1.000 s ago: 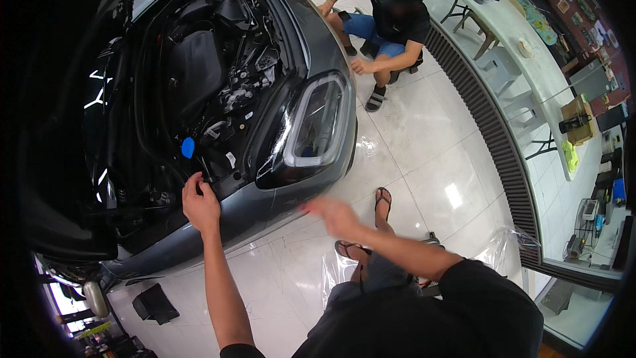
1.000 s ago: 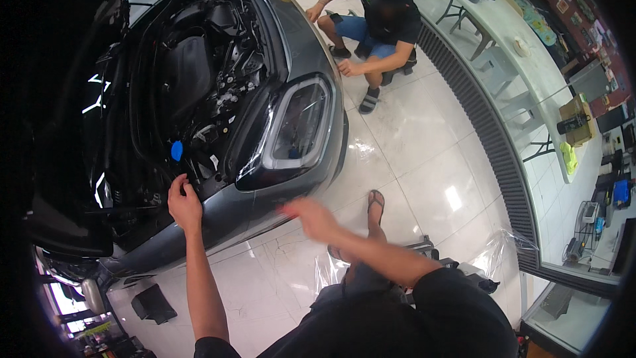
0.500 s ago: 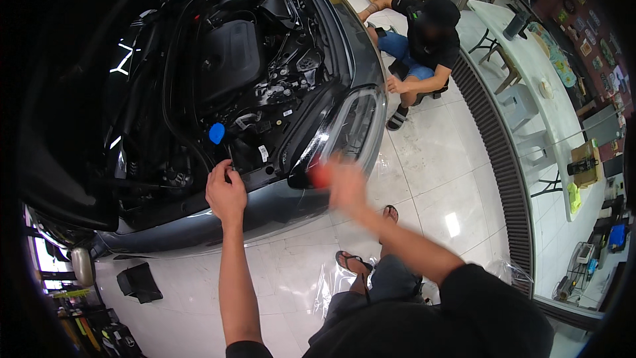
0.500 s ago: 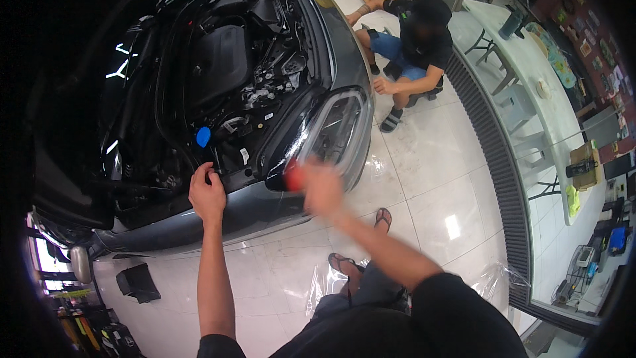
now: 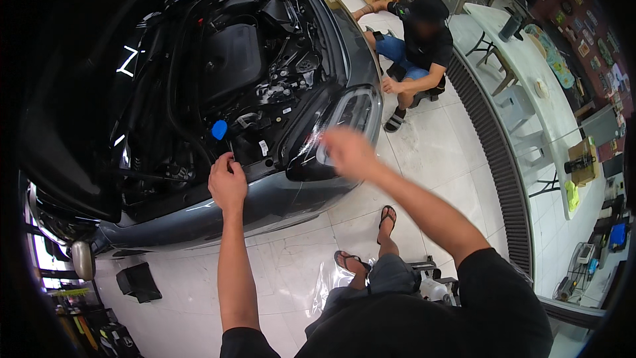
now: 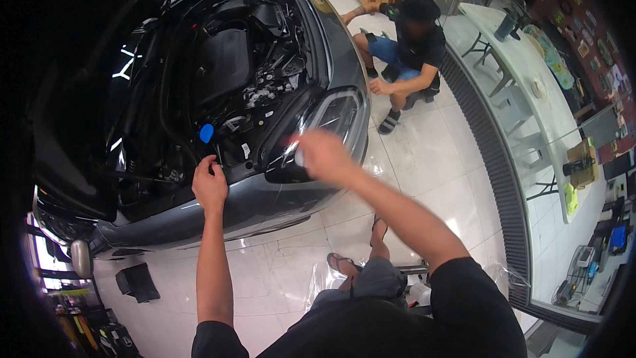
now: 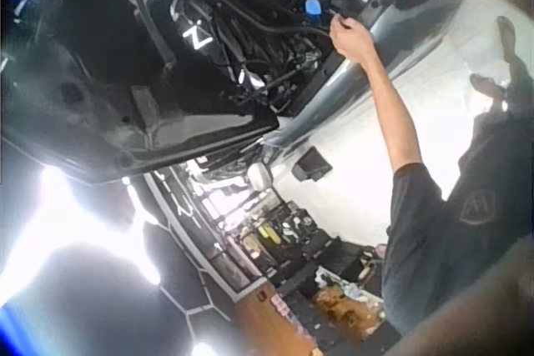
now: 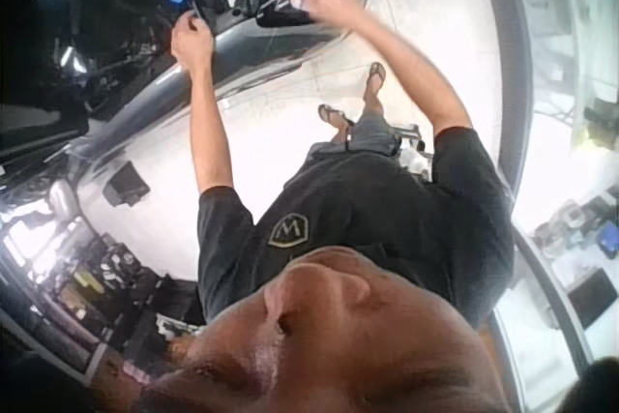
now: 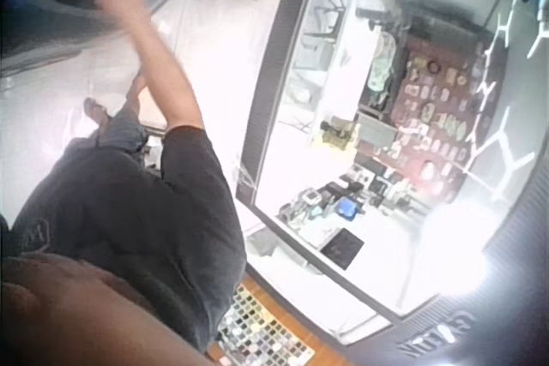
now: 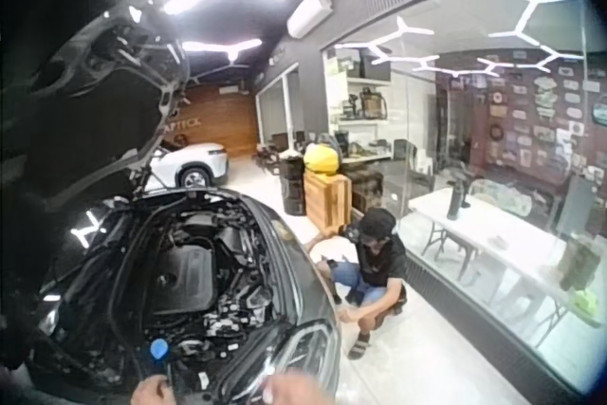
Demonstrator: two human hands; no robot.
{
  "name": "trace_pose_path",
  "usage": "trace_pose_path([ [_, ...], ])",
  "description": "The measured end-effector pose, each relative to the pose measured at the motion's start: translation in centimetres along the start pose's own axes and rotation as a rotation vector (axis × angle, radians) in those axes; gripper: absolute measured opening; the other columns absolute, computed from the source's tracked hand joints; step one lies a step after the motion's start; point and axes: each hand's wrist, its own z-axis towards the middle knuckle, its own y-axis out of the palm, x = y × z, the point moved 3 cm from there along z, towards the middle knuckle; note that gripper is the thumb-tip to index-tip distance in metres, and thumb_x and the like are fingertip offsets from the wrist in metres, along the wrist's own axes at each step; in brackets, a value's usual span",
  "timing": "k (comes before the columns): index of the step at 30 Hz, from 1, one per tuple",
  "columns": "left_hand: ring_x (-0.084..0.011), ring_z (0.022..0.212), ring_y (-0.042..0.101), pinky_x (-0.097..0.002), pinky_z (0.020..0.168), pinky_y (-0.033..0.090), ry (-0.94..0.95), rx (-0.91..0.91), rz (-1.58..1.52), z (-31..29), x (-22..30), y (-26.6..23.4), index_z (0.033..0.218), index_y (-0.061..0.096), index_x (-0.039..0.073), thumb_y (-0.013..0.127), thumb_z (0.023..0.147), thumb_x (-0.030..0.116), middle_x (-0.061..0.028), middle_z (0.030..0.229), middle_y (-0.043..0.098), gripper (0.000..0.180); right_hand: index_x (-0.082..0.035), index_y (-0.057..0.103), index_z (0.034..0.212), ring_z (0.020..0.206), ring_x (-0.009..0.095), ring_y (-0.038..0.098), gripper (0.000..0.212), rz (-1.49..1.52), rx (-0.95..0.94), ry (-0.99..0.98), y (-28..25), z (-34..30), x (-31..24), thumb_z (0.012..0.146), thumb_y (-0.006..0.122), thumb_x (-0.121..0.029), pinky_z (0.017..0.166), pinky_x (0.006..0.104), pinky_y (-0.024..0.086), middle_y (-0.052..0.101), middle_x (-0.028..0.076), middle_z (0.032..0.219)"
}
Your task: The person applies a clear protective film to the front bumper and headlight area of a grey car. They use a red squeegee to smooth the film and a spray bottle to apply liquid, while another person assists by holding the film in place.
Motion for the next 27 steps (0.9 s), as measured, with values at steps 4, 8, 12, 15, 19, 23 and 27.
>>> trace_pose_path([
  [4,-0.0334,0.098,0.067,-0.0452,0.087,0.052,0.008,-0.013,-0.051,0.0,0.9,1.0,0.108,0.071,0.007,0.058,0.089,0.015,-0.0113,0.103,0.072,0.025,-0.013,0.067,0.117,0.099,0.037,0.065,0.034,-0.413,0.014,0.227,-3.3,4.7,10.0,0.085,0.060,-0.003,0.084,0.0480,0.053,0.068,0.014,0.102],
  [8,-0.0332,0.100,0.067,-0.0449,0.088,0.051,0.030,0.040,-0.067,0.4,1.1,1.4,0.109,0.071,0.007,0.058,0.088,0.015,-0.0114,0.105,0.072,0.026,-0.017,0.069,0.112,0.098,0.035,0.066,0.033,-0.451,-0.025,0.192,-2.0,6.2,9.4,0.080,0.065,-0.008,0.081,0.0493,0.053,0.070,0.011,0.098],
  [12,-0.0326,0.101,0.067,-0.0443,0.090,0.051,-0.016,0.050,-0.029,-0.3,-0.5,0.7,0.109,0.071,0.007,0.058,0.088,0.016,-0.0115,0.105,0.072,0.026,-0.019,0.077,0.093,0.091,0.033,0.069,0.016,-0.598,-0.770,-0.094,8.4,-4.1,-7.3,0.082,0.066,-0.020,0.075,0.0525,0.052,0.073,0.009,0.094],
  [15,-0.0322,0.101,0.067,-0.0439,0.090,0.051,0.043,-0.001,-0.031,1.1,0.0,0.9,0.108,0.071,0.007,0.058,0.088,0.016,-0.0114,0.105,0.072,0.026,-0.022,0.077,0.101,0.106,0.030,0.065,0.021,-0.142,-1.016,-0.062,12.6,-17.1,-14.4,0.090,0.059,-0.019,0.088,0.0481,0.048,0.071,0.009,0.100],
  [19,-0.0320,0.102,0.067,-0.0438,0.090,0.050,0.016,0.030,-0.040,0.7,0.0,1.2,0.108,0.071,0.007,0.057,0.090,0.016,-0.0117,0.106,0.072,0.025,-0.021,0.069,0.117,0.113,0.028,0.060,0.033,0.002,-0.610,-0.057,8.8,-15.2,-15.5,0.088,0.059,-0.012,0.093,0.0439,0.045,0.066,0.008,0.114],
  [23,-0.0332,0.102,0.066,-0.0445,0.091,0.050,0.034,-0.005,-0.051,0.4,0.2,1.6,0.110,0.070,0.007,0.057,0.090,0.017,-0.0123,0.106,0.072,0.026,-0.018,0.065,0.123,0.112,0.028,0.060,0.043,0.122,-0.521,-0.062,11.8,-19.2,-12.0,0.082,0.060,-0.004,0.091,0.0433,0.047,0.064,0.007,0.115],
  [27,-0.0347,0.102,0.066,-0.0452,0.090,0.050,0.018,-0.021,-0.031,-0.1,0.3,1.1,0.110,0.070,0.007,0.056,0.091,0.018,-0.0134,0.107,0.072,0.027,-0.010,0.064,0.119,0.102,0.034,0.063,0.029,0.274,-0.299,0.167,10.5,-17.9,-10.7,0.092,0.057,-0.005,0.085,0.0442,0.051,0.066,0.013,0.108],
])
